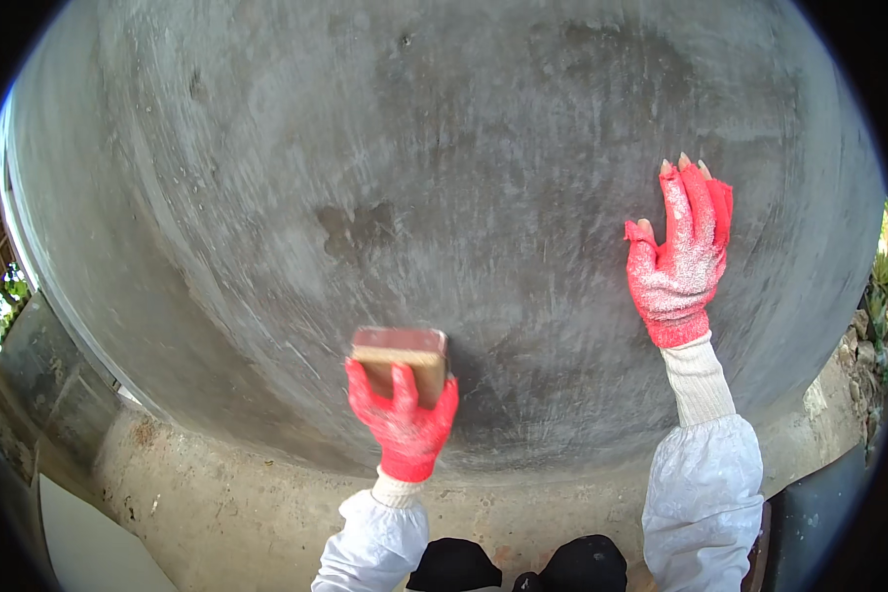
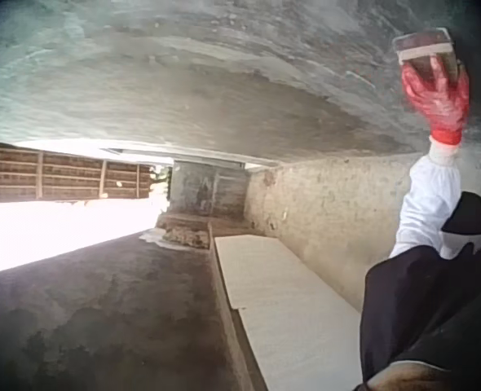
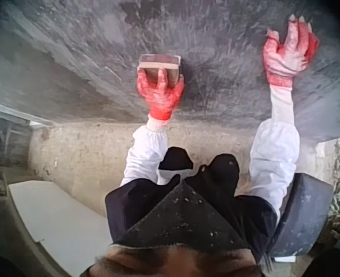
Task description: The person sands a concrete wall using a sanding block.
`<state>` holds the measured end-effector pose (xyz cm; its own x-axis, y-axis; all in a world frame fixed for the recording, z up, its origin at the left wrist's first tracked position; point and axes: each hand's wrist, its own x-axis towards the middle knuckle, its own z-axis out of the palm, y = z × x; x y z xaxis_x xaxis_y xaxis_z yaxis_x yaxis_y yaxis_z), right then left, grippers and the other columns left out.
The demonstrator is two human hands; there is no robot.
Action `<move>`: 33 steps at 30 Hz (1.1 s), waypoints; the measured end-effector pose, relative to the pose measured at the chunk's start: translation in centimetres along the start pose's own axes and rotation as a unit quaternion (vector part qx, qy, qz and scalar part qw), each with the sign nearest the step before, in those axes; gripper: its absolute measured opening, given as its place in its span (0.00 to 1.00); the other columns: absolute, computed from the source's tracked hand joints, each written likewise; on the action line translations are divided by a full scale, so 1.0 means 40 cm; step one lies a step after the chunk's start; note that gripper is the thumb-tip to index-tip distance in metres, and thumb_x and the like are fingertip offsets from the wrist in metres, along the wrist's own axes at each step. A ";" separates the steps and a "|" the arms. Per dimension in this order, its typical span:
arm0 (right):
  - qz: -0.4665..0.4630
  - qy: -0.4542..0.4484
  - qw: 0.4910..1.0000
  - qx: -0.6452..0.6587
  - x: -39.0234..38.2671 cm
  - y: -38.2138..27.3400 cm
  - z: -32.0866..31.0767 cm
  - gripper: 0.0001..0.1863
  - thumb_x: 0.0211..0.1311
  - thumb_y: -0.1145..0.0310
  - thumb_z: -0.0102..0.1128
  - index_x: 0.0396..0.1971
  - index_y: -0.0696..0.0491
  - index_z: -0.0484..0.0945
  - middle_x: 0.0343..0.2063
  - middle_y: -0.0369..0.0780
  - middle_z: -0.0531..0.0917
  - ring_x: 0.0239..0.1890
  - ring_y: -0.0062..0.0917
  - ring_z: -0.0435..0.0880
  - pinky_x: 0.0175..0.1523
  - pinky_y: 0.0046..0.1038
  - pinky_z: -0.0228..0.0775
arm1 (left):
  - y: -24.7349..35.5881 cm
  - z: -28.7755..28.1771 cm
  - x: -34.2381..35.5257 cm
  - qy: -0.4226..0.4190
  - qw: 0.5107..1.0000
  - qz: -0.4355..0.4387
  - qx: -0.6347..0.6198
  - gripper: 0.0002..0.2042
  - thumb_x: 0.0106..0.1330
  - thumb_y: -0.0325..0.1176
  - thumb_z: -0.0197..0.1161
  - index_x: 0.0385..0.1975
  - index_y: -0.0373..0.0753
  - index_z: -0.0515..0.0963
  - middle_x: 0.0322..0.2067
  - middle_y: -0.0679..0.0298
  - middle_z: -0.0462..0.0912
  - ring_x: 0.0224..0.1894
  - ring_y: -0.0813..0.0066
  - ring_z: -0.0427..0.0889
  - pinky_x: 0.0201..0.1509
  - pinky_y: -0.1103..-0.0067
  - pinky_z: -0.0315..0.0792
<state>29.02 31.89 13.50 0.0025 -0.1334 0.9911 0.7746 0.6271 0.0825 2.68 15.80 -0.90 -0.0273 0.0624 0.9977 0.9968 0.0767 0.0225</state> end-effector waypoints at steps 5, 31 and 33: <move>0.001 -0.003 1.000 0.024 -0.001 0.019 -0.010 0.36 0.48 0.80 0.64 0.62 0.53 0.72 0.63 0.41 0.72 0.67 0.42 0.66 0.70 0.40 0.58 | 0.033 -0.005 0.066 -0.024 0.999 0.006 -0.026 0.48 0.45 0.41 0.80 0.70 0.55 0.60 0.68 0.39 0.53 0.66 0.35 0.59 0.62 0.51 0.62; 0.054 -0.145 0.973 0.172 -0.129 -0.529 -0.011 0.47 0.40 0.57 0.73 0.63 0.55 0.63 0.60 0.51 0.67 0.56 0.48 0.70 0.56 0.46 0.69 | 0.165 -0.128 0.148 0.062 0.896 -0.359 -0.254 0.24 0.74 0.28 0.48 0.70 0.35 0.58 0.74 0.54 0.46 0.70 0.60 0.58 0.70 0.67 0.59; 0.067 -0.135 0.976 0.155 -0.210 -0.530 -0.016 0.50 0.36 0.54 0.75 0.64 0.53 0.64 0.59 0.50 0.67 0.55 0.48 0.70 0.55 0.47 0.70 | 0.165 -0.133 0.131 0.067 0.897 -0.365 -0.239 0.23 0.75 0.30 0.46 0.69 0.34 0.59 0.73 0.55 0.49 0.68 0.62 0.61 0.69 0.67 0.60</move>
<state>12.97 19.25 3.35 -0.1091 0.1466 0.9832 0.5503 0.8326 -0.0631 9.53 11.36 4.82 -0.7082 0.0469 0.7045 0.6365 -0.3894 0.6658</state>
